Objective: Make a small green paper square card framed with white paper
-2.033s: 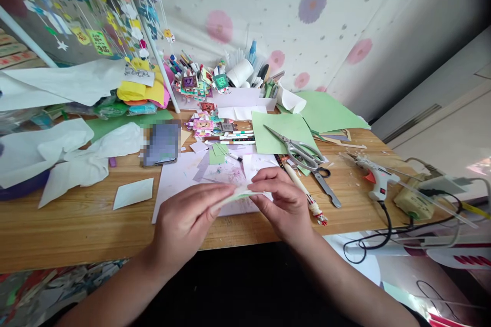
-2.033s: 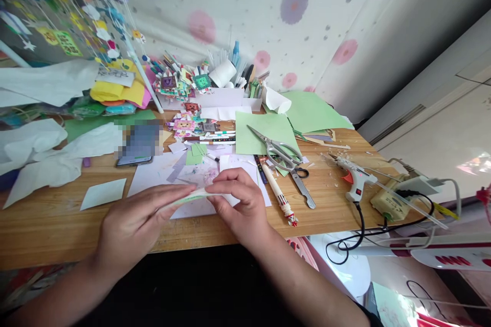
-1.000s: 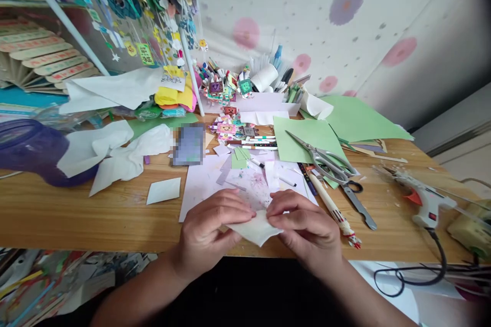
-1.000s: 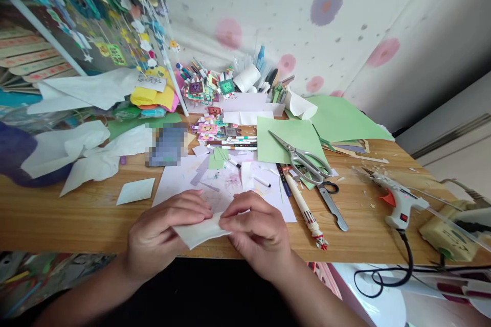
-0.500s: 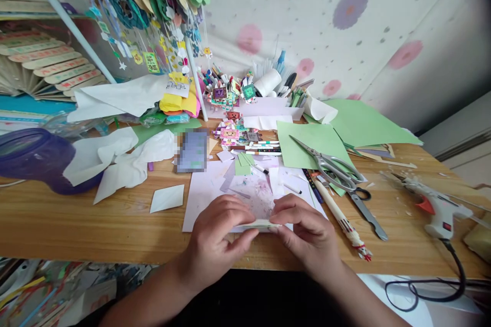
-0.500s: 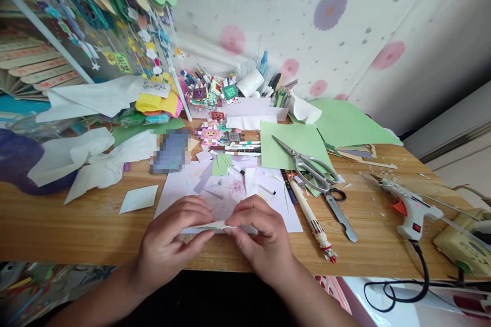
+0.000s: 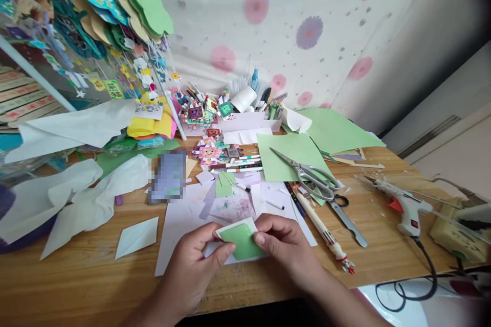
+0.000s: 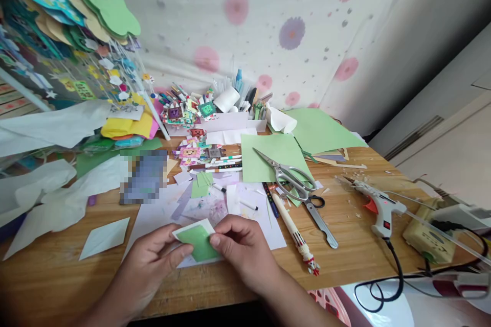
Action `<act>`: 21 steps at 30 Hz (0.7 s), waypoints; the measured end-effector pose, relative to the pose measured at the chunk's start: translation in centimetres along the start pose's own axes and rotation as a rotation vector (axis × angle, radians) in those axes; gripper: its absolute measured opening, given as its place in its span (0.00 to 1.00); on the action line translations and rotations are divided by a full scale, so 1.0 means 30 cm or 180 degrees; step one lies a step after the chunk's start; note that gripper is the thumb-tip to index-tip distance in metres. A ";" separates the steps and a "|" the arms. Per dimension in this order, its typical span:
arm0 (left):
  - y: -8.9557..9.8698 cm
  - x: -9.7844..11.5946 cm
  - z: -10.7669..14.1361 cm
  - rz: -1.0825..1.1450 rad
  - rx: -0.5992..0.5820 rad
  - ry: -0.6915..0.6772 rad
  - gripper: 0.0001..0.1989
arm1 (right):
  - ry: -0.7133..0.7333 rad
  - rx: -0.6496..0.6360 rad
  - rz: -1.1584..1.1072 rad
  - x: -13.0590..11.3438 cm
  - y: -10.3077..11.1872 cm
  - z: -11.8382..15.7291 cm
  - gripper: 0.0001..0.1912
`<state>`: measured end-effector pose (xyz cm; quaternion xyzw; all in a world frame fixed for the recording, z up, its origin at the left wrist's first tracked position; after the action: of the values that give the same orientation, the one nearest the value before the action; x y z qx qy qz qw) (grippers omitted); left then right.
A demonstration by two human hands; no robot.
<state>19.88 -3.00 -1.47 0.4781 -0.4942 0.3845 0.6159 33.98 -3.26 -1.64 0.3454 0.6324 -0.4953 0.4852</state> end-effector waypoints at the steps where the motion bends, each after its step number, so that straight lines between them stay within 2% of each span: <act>1: -0.009 -0.012 -0.006 0.0165 -0.0073 0.0118 0.09 | -0.0048 -0.0002 -0.0145 0.010 0.003 -0.001 0.13; 5: -0.043 -0.045 -0.027 0.0594 -0.0375 0.0441 0.10 | -0.0213 0.0145 -0.0447 0.035 0.031 -0.003 0.17; 8: -0.048 -0.054 -0.045 0.0552 -0.0431 0.0544 0.11 | -0.0294 0.0354 -0.0170 0.009 0.068 -0.010 0.20; 12: -0.051 -0.064 -0.059 0.0742 -0.0342 0.0720 0.12 | -0.0288 0.0555 0.0381 -0.051 0.096 -0.037 0.22; 16: -0.041 -0.107 -0.054 0.1140 -0.0047 0.1111 0.19 | -0.0470 0.0743 0.0482 -0.022 0.100 -0.066 0.23; 19: -0.015 -0.091 -0.065 0.0841 0.0072 0.0839 0.27 | -0.0580 0.0726 0.0272 0.022 0.081 -0.074 0.23; 21: -0.019 -0.062 -0.073 0.0453 -0.0066 0.0525 0.30 | -0.0621 0.0588 0.0154 0.040 0.054 -0.075 0.23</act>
<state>20.54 -1.02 -3.54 0.4021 -0.4785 0.4602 0.6305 34.50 -0.73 -3.18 0.3539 0.5254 -0.5709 0.5223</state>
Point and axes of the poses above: each hand's wrist, its own z-axis away from the middle knuckle, its own y-axis out of the back of the hand, x = y × z, the point moved 10 cm from there along -z, towards the middle knuckle, and after that the axes turned 1 degree about -z, right-handed, at the moved point
